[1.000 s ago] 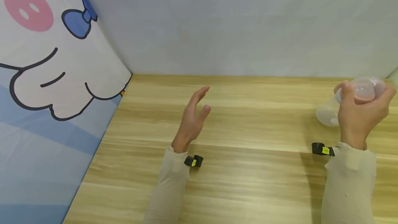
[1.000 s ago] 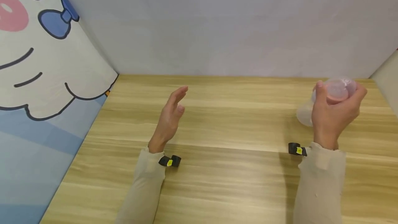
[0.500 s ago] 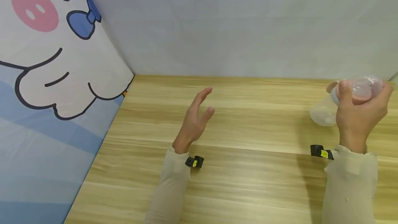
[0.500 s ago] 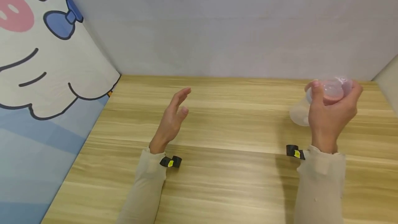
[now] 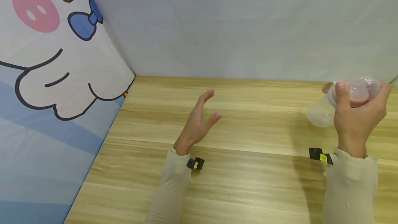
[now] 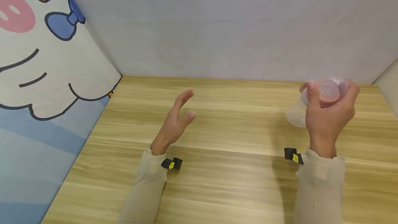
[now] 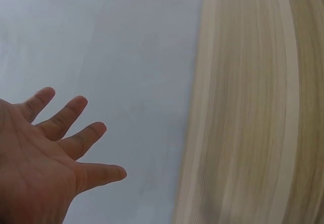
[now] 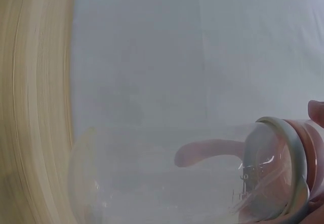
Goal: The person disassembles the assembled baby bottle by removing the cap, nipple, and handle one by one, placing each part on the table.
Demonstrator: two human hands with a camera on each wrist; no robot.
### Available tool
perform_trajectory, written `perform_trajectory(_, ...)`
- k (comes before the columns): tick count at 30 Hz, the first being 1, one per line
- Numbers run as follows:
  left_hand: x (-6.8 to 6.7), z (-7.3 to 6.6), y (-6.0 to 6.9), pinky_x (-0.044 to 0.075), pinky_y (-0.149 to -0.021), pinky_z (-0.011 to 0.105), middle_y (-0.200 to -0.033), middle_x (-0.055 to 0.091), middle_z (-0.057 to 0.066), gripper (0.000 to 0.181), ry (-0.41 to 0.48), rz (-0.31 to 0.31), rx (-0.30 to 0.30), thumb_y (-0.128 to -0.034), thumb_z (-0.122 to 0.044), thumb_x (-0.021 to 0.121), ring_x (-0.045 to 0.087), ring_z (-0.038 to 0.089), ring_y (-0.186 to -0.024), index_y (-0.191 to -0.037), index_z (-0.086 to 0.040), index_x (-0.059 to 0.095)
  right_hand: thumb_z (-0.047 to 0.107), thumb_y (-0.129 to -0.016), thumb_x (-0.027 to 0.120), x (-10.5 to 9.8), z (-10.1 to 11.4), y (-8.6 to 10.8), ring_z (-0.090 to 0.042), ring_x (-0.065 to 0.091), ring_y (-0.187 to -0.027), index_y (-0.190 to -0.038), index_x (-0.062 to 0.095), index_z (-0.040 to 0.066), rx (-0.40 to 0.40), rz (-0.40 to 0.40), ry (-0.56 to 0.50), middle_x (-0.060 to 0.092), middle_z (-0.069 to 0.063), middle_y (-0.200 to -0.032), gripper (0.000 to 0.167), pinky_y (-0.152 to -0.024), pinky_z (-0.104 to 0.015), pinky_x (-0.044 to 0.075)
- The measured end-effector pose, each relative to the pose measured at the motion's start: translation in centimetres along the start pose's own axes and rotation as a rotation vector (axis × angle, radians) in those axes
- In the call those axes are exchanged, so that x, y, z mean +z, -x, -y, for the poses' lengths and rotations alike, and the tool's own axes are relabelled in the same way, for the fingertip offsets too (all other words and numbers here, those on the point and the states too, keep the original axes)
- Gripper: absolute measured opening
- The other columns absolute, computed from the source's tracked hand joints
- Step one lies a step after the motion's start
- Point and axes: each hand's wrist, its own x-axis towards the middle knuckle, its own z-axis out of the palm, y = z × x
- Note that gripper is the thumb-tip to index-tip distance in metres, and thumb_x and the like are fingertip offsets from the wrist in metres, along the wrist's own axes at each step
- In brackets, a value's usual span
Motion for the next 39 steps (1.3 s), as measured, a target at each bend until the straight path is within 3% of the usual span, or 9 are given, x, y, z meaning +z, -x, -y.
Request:
perform_trajectory(7, 0.0, 0.1, 0.0, 0.023, -0.122, 0.060, -0.163, 0.033, 0.004, 0.106, -0.016, 0.007, -0.003, -0.0815, -0.091, 0.039, 0.026, 0.025, -0.155, -0.160, -0.021, 0.022, 0.021, -0.088, 0.072, 0.1, 0.1, 0.1, -0.005, 0.060, -0.104, -0.125, 0.059, 0.019, -0.003, 0.014, 0.041, 0.061, 0.011, -0.111, 0.039, -0.085, -0.020, 0.050)
perform_trajectory(15, -0.3, -0.1, -0.1, 0.023, -0.122, 0.062, -0.162, 0.034, 0.007, 0.110, -0.011, 0.002, 0.015, -0.0814, -0.091, 0.039, 0.026, 0.027, -0.154, -0.159, -0.015, 0.022, 0.016, -0.086, 0.072, 0.5, 0.2, 0.2, -0.003, 0.062, -0.093, -0.119, 0.061, 0.018, -0.062, 0.004, -0.041, 0.063, 0.012, -0.100, 0.035, -0.074, -0.019, 0.047)
perform_trajectory(31, 0.1, -0.2, 0.2, 0.025, -0.119, 0.067, -0.161, 0.036, 0.007, 0.104, 0.016, 0.042, -0.002, -0.0819, -0.090, 0.040, 0.029, 0.030, -0.153, -0.160, -0.024, 0.021, 0.018, -0.087, 0.072, -0.1, 0.2, 0.5, -0.002, 0.062, -0.095, -0.126, 0.059, 0.014, -0.110, 0.042, -0.003, 0.063, 0.014, -0.105, 0.041, -0.076, -0.015, 0.048)
perform_trajectory(39, 0.2, -0.2, 0.0, 0.024, -0.118, 0.068, -0.160, 0.036, 0.013, 0.110, 0.018, 0.035, 0.019, -0.0820, -0.090, 0.040, 0.030, 0.031, -0.152, -0.159, -0.015, 0.020, 0.016, -0.086, 0.071, -0.2, 1.1, 0.9, 0.001, 0.060, -0.091, -0.126, 0.059, 0.011, -0.149, 0.026, -0.002, 0.061, 0.015, -0.103, 0.041, -0.075, -0.014, 0.046)
